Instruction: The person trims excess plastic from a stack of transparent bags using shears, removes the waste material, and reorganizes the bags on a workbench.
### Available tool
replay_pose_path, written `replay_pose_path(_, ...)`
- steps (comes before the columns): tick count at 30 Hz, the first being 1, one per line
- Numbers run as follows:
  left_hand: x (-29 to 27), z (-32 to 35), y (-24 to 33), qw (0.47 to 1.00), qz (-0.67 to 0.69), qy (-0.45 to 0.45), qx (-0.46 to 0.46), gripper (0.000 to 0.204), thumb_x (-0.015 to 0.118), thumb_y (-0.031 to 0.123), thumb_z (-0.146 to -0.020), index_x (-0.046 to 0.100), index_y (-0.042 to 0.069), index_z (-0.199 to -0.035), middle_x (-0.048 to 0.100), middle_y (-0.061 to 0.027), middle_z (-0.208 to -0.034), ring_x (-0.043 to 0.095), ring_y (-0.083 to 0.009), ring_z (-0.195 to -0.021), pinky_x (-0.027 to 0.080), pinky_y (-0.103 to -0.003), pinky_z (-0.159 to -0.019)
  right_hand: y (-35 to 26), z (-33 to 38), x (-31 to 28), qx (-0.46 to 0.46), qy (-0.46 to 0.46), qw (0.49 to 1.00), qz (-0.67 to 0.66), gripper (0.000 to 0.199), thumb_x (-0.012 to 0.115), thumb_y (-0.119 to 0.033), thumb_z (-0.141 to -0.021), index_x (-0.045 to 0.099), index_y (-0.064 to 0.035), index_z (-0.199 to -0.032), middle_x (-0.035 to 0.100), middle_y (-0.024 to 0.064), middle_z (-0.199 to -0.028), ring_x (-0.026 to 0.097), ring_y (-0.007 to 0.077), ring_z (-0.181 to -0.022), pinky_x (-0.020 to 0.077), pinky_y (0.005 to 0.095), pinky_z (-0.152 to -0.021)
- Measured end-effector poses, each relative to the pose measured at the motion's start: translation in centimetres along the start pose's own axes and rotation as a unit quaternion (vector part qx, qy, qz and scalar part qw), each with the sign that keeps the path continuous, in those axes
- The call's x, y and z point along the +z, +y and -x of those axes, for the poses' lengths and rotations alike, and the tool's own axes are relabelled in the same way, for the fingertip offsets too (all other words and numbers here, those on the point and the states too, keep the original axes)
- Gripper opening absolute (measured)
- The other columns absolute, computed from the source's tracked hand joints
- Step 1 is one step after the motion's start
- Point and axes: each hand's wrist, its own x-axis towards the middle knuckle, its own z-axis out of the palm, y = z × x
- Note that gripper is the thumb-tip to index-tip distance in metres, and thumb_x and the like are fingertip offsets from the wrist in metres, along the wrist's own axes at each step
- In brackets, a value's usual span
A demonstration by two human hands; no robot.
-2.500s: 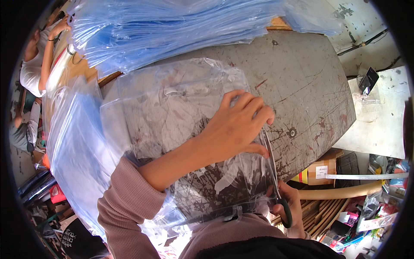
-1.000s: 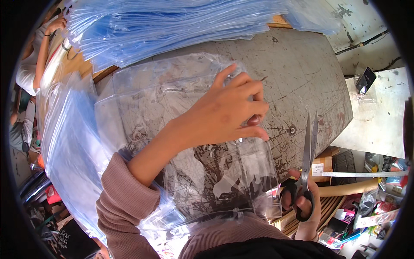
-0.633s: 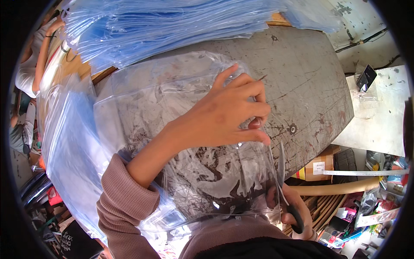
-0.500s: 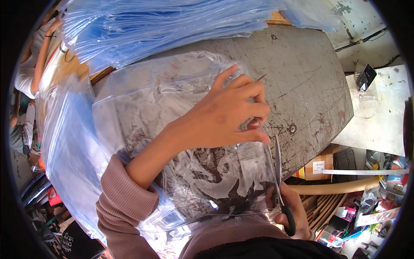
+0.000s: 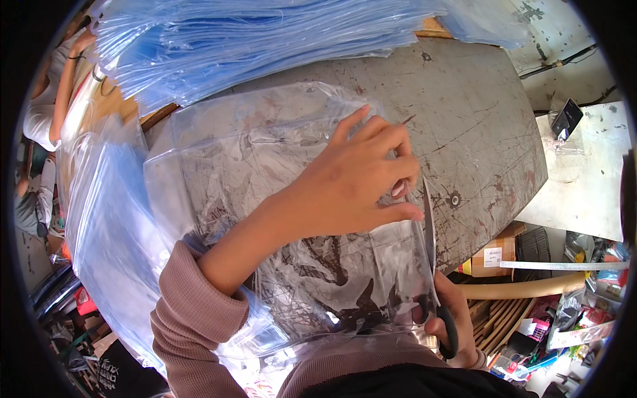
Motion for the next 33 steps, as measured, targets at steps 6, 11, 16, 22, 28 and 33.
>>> replay_pose_path(6, -0.1, 0.1, 2.5, 0.988, -0.021, 0.129, -0.085, 0.032, 0.071, 0.026, -0.074, 0.05, 0.006, -0.087, 0.045, -0.0076, -0.091, 0.048, -0.026, -0.094, 0.039, -0.043, -0.088, 0.4, -0.1, -0.4, 0.001, -0.011, 1.0, -0.004, 0.065, 0.075, -0.055, -0.066, 0.051, -0.0003, -0.092, 0.049, -0.0004, -0.067, 0.043, 0.0071, -0.06, 0.0334, 0.021, -0.054)
replay_pose_path(11, -2.6, 0.1, 7.7, 0.969, -0.182, -0.065, -0.152, 0.037, 0.071, 0.032, -0.073, 0.051, 0.006, -0.091, 0.047, -0.0107, -0.09, 0.053, -0.0307, -0.086, 0.043, -0.035, -0.076, 0.6, 0.1, -1.0, 0.036, -0.019, 0.999, 0.011, 0.061, 0.077, -0.049, -0.067, 0.051, -0.0008, -0.095, 0.052, 0.0008, -0.073, 0.047, 0.0075, -0.065, 0.0396, 0.0228, -0.057)
replay_pose_path(16, 0.9, 4.8, 11.1, 0.981, -0.147, -0.087, -0.088, 0.06, 0.059, 0.05, -0.076, 0.052, 0.002, -0.112, 0.051, -0.0181, -0.112, 0.054, -0.0334, -0.103, 0.041, -0.044, -0.084, 0.3, 0.0, -0.9, 0.034, -0.033, 0.999, -0.01, 0.061, 0.077, -0.047, -0.068, 0.052, -0.0012, -0.1, 0.053, 0.002, -0.081, 0.051, 0.0087, -0.073, 0.0459, 0.0247, -0.064)
replay_pose_path(22, 2.6, 6.3, 11.8, 0.976, -0.112, -0.151, -0.108, 0.087, 0.059, 0.053, -0.073, 0.033, -0.006, -0.132, 0.026, -0.0369, -0.136, 0.026, -0.0461, -0.13, 0.022, -0.056, -0.103, -0.2, 0.2, -0.2, 0.035, -0.003, 0.999, -0.024, 0.063, 0.076, -0.047, -0.069, 0.052, 0.0002, -0.102, 0.054, 0.0025, -0.084, 0.053, 0.0096, -0.076, 0.0462, 0.0257, -0.069)
replay_pose_path(28, 3.8, 6.9, 11.4, 0.987, -0.002, -0.119, -0.105, 0.086, 0.056, 0.049, -0.077, 0.028, -0.012, -0.13, 0.024, -0.0433, -0.132, 0.026, -0.0537, -0.126, 0.024, -0.059, -0.1, 0.3, 0.3, -0.2, 0.025, 0.0, 0.999, -0.046, 0.068, 0.075, -0.048, -0.069, 0.05, 0.0018, -0.107, 0.055, 0.0054, -0.092, 0.053, 0.0124, -0.087, 0.046, 0.0285, -0.076)
replay_pose_path(33, 4.1, 7.0, 11.1, 0.99, -0.011, -0.115, -0.086, 0.084, 0.054, 0.05, -0.079, 0.03, -0.012, -0.129, 0.025, -0.0436, -0.131, 0.027, -0.0538, -0.126, 0.025, -0.06, -0.099, 0.2, 0.3, -0.8, 0.038, -0.041, 0.998, -0.03, 0.068, 0.076, -0.046, -0.069, 0.05, 0.0016, -0.11, 0.056, 0.0079, -0.097, 0.054, 0.0153, -0.094, 0.0462, 0.0316, -0.082)
